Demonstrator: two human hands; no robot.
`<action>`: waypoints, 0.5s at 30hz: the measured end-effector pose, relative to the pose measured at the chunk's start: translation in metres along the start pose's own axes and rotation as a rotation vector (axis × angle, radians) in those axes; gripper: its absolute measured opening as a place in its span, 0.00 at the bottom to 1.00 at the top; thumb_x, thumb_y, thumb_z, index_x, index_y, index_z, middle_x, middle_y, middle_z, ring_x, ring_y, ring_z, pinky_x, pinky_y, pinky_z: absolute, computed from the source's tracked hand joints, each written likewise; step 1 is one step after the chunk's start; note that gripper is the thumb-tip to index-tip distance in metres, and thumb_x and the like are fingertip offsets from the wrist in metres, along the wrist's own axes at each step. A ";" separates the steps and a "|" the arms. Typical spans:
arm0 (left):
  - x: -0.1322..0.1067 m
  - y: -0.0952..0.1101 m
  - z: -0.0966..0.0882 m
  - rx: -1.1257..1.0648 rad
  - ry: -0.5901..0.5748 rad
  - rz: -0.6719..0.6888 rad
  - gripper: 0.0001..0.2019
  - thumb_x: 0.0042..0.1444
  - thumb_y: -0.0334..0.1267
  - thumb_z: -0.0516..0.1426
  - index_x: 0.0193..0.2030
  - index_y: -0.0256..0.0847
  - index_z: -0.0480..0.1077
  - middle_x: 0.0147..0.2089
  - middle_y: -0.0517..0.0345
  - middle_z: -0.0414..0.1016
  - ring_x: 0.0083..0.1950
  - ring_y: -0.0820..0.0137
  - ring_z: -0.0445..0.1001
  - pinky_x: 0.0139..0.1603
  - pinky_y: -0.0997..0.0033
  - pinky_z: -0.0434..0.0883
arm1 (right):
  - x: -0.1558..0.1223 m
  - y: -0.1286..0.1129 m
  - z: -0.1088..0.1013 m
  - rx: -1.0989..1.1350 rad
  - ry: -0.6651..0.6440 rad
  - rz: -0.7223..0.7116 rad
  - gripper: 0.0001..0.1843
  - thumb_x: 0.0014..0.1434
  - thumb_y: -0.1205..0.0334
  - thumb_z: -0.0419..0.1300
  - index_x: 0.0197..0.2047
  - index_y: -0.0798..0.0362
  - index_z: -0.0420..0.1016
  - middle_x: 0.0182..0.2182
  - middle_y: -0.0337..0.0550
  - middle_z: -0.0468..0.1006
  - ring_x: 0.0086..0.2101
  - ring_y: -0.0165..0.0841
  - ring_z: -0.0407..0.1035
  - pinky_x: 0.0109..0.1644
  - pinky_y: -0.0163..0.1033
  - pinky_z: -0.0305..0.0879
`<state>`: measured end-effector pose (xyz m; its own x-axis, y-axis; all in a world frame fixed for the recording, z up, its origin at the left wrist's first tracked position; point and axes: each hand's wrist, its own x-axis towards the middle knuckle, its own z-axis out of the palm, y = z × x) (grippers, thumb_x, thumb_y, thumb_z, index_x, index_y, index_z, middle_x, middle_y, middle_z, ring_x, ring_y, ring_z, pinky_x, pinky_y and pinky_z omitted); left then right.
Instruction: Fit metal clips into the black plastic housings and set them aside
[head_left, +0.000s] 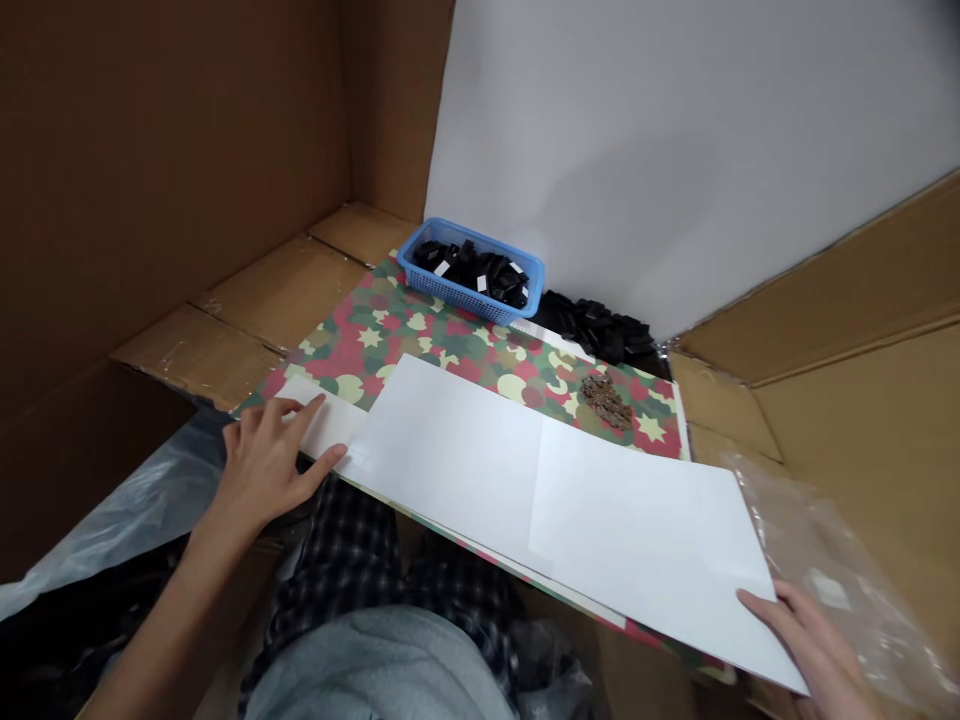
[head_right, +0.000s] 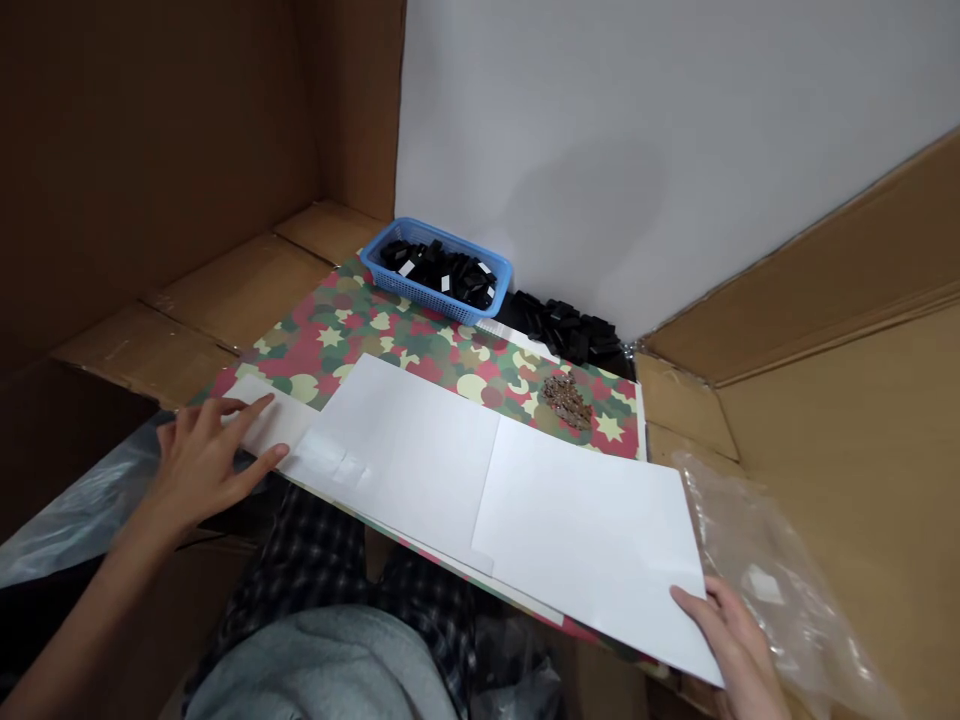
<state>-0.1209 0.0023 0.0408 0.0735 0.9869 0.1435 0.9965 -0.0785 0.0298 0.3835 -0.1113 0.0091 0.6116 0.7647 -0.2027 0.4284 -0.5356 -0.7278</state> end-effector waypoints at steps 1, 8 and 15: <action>0.004 0.002 0.001 0.008 -0.011 0.007 0.32 0.57 0.57 0.48 0.63 0.40 0.64 0.54 0.37 0.65 0.49 0.43 0.64 0.45 0.47 0.63 | 0.000 0.001 0.000 0.003 0.001 0.009 0.14 0.36 0.43 0.63 0.31 0.28 0.73 0.23 0.43 0.72 0.26 0.48 0.72 0.18 0.50 0.61; 0.019 0.006 0.005 -0.042 -0.093 0.021 0.27 0.60 0.55 0.45 0.59 0.46 0.68 0.50 0.40 0.65 0.50 0.43 0.62 0.47 0.42 0.62 | -0.002 0.008 -0.004 -0.020 0.004 -0.029 0.13 0.37 0.43 0.63 0.30 0.32 0.74 0.23 0.43 0.73 0.26 0.46 0.72 0.17 0.46 0.62; 0.025 -0.004 0.006 -0.447 -0.003 -0.118 0.23 0.58 0.50 0.46 0.52 0.42 0.71 0.46 0.45 0.67 0.49 0.51 0.64 0.52 0.45 0.62 | -0.002 0.001 -0.003 -0.022 0.034 -0.136 0.10 0.39 0.44 0.62 0.24 0.38 0.73 0.21 0.42 0.73 0.22 0.43 0.71 0.15 0.43 0.60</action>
<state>-0.1230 0.0285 0.0385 -0.0389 0.9931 0.1106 0.8829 -0.0176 0.4692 0.3844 -0.1148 0.0101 0.5687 0.8186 -0.0804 0.5236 -0.4356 -0.7322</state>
